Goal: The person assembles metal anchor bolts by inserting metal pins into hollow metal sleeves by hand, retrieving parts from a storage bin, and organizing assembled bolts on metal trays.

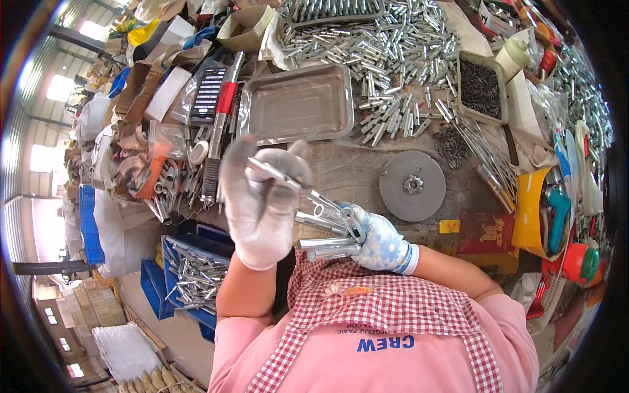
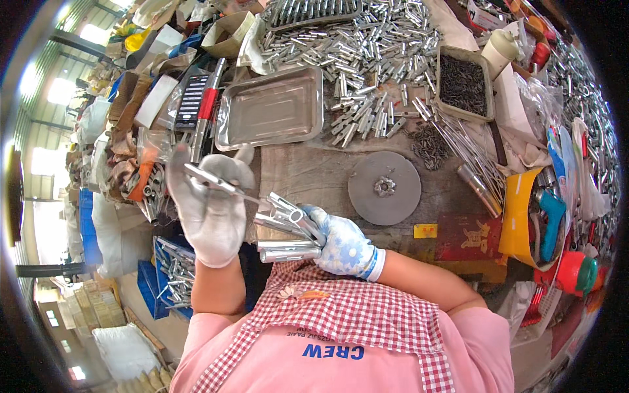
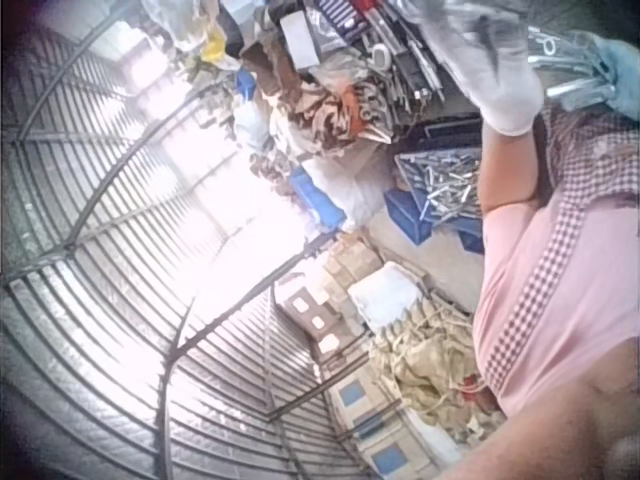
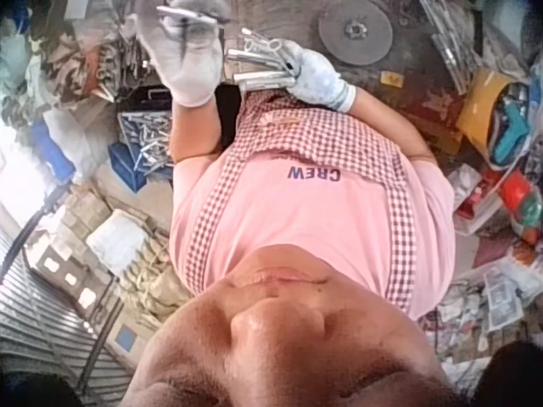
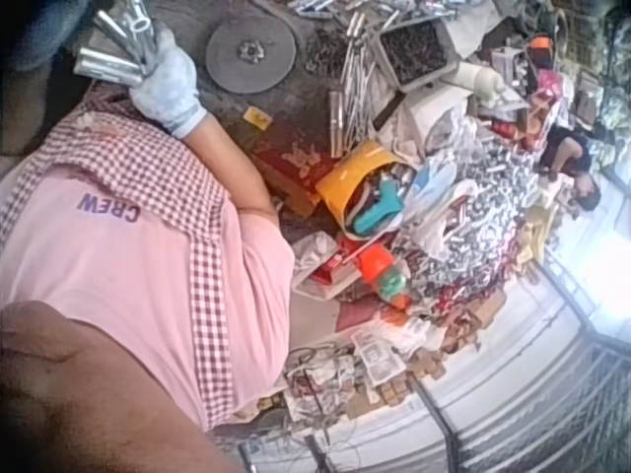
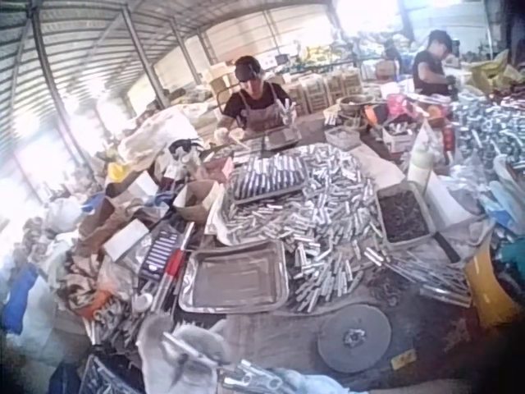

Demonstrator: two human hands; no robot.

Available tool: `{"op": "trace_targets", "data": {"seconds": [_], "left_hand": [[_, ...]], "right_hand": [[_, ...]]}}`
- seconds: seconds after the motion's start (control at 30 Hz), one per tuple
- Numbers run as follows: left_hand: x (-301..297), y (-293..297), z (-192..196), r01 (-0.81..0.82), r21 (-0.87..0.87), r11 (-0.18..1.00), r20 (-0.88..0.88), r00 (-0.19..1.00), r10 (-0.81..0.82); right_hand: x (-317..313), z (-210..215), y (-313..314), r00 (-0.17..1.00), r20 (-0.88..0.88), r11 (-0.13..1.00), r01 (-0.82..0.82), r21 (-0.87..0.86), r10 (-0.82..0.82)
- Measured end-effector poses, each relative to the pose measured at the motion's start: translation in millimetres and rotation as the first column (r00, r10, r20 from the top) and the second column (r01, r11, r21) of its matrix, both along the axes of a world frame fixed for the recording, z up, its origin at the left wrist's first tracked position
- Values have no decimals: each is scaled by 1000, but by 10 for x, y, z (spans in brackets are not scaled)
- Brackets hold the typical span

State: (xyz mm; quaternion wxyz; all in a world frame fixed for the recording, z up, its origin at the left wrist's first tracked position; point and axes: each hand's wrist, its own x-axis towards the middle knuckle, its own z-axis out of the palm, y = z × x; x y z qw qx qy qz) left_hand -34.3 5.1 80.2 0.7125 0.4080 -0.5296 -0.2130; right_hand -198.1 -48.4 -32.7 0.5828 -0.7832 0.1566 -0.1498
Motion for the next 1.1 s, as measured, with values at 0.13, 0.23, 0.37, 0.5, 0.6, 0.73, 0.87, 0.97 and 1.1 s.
{"op": "trace_targets", "data": {"seconds": [0.13, 0.23, 0.37, 0.5, 0.6, 0.73, 0.87, 0.97, 1.1], "left_hand": [[-69, 58, -149, 85, 166, 982, 69, 993, -98], [-154, 111, -156, 86, 379, 921, 46, 993, -112], [-100, 106, -151, 138, 524, 840, 144, 958, -247], [-65, 124, -73, 118, 492, 863, 211, 945, -250], [-44, 125, 17, 92, 589, 803, 197, 947, -254], [252, 167, -49, 140, 420, 897, 621, 676, -396], [249, 213, 39, -134, 141, 981, -70, 987, 145], [19, 350, -106, -183, 184, 966, -70, 978, 198], [-295, 552, -602, -130, 160, 979, 242, 966, 89]], "right_hand": [[-19, 192, -49, 997, -68, 999, -27, -30, 25], [-43, 179, -62, 998, -61, 999, -12, -40, 10], [-38, 89, -35, 1000, 8, 996, 10, -93, -10], [-18, 88, -25, 999, -24, 997, -26, -69, 25], [-17, 46, -26, 998, 29, 998, -46, -29, 47], [19, 76, -30, 989, 51, 989, -140, -42, 142], [-36, -22, -71, 982, 47, 976, -188, 106, 184], [-15, 31, -67, 973, 164, 871, -219, 439, 162], [79, 139, 35, 966, 252, 716, -137, 684, -56]]}}
